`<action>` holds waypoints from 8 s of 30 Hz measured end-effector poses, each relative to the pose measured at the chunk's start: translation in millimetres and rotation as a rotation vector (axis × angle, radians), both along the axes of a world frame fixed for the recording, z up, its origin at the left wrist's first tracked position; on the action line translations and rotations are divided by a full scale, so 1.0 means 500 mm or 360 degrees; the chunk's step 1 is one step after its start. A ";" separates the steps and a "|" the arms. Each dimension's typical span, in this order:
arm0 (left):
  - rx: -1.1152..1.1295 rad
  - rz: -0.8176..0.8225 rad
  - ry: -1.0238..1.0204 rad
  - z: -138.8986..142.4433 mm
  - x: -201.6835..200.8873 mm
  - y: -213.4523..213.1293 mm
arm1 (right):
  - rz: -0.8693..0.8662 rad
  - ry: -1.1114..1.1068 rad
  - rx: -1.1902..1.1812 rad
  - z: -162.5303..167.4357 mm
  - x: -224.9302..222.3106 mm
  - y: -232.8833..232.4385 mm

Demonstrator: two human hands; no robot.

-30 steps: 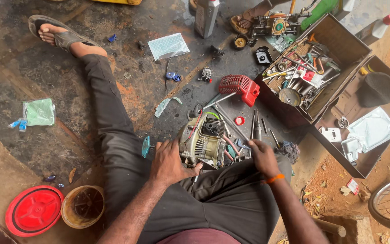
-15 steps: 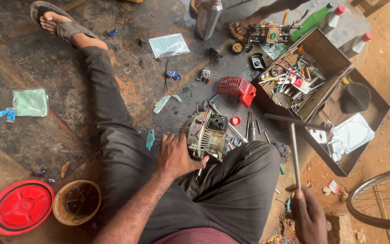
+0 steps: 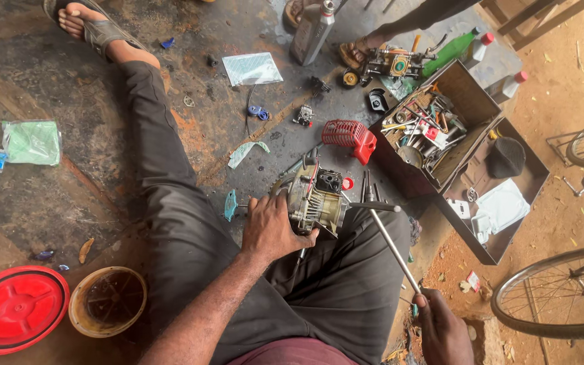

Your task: The person sits on the ground and uses a T-handle wrench to tighten bolts on a small engine block. They rotate the engine to access different sides and continue tightening fasteners.

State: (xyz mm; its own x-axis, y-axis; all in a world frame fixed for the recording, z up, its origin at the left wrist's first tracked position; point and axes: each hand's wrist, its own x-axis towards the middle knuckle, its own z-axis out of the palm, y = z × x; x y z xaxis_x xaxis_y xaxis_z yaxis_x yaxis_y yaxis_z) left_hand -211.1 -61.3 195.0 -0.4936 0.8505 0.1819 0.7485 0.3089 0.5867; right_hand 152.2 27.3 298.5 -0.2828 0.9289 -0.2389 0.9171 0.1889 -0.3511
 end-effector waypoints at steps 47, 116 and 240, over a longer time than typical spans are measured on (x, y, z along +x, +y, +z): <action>0.0053 -0.0024 -0.0014 0.000 -0.014 0.019 | -0.0061 0.0923 0.0402 -0.094 0.046 -0.024; 0.0075 -0.0043 -0.0049 -0.006 -0.029 0.013 | 0.0152 0.0202 0.0170 -0.082 0.021 0.022; -0.0237 0.0257 -0.0731 0.078 -0.035 0.074 | 0.1167 0.0508 0.0290 -0.104 -0.342 0.165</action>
